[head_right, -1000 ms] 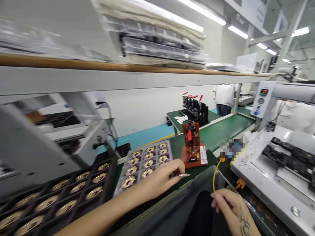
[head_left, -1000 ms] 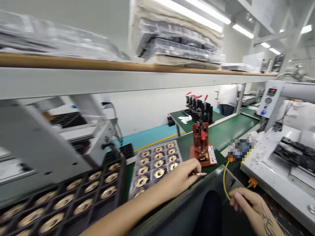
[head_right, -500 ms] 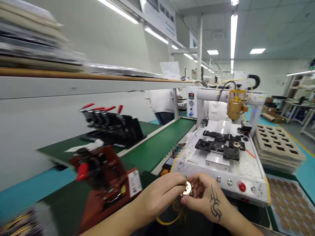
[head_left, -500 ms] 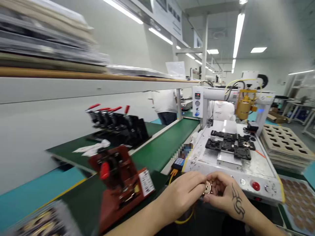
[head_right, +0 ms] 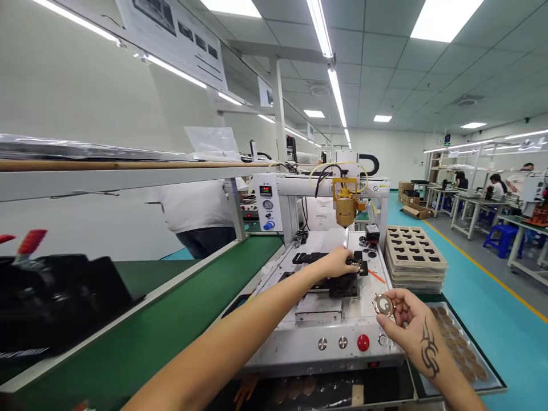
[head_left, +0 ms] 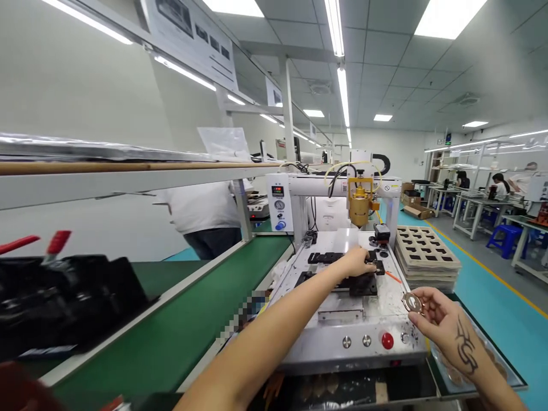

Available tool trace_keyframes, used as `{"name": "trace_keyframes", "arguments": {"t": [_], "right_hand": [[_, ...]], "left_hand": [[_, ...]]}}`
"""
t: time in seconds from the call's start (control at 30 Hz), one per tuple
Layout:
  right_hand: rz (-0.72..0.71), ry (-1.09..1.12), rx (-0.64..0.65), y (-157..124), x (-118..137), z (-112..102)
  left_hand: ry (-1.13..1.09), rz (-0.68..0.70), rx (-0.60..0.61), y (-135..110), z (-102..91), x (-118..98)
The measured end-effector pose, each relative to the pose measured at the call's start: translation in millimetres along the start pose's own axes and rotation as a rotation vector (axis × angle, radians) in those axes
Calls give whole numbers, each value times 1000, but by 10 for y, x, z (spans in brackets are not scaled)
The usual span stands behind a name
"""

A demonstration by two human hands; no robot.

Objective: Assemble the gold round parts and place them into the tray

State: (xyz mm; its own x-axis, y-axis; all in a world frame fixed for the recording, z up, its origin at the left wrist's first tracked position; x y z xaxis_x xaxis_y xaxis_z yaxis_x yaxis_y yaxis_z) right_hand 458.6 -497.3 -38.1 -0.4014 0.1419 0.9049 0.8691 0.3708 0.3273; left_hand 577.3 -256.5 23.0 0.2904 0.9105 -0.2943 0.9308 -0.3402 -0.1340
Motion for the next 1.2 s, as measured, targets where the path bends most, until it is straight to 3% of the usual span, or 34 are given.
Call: {"name": "trace_keyframes", "arguments": {"t": [0.13, 0.23, 0.33, 0.47, 0.63, 0.8, 1.0, 1.2], "right_hand": [[53, -10, 9, -130, 36, -274], [41, -31, 33, 15, 23, -394], [-18, -66, 41, 337, -41, -368], [-95, -160, 111, 856, -181, -142], [-104, -242, 285, 1519, -338, 185], [-51, -341, 528, 1999, -414, 380], [-71, -415, 696, 2082, -407, 393], [-140, -475, 592, 1961, -442, 460]], "left_hand": [[32, -78, 217, 341, 46, 123], [36, -105, 283, 414, 48, 128], [26, -113, 253, 414, 40, 42], [-27, -72, 104, 268, -30, -50], [-172, 43, -137, -170, -279, -15], [-287, 99, -270, -855, -421, 38], [-350, 134, -303, -1616, -308, 112], [-351, 111, -320, -2139, -132, 190]]}}
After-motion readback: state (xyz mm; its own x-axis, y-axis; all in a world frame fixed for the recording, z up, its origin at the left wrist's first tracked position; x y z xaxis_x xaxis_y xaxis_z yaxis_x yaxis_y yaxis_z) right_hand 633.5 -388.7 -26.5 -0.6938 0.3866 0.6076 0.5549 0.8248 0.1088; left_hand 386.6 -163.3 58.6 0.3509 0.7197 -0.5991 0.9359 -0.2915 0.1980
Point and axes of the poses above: each hand's wrist, its own y-axis towards the middle knuckle, its own z-axis out of the palm, x = y × z, the point moved 5 cm from there along y, towards the middle knuckle, and after that the axes turned 15 degrees about x, right-handed, at the moved point
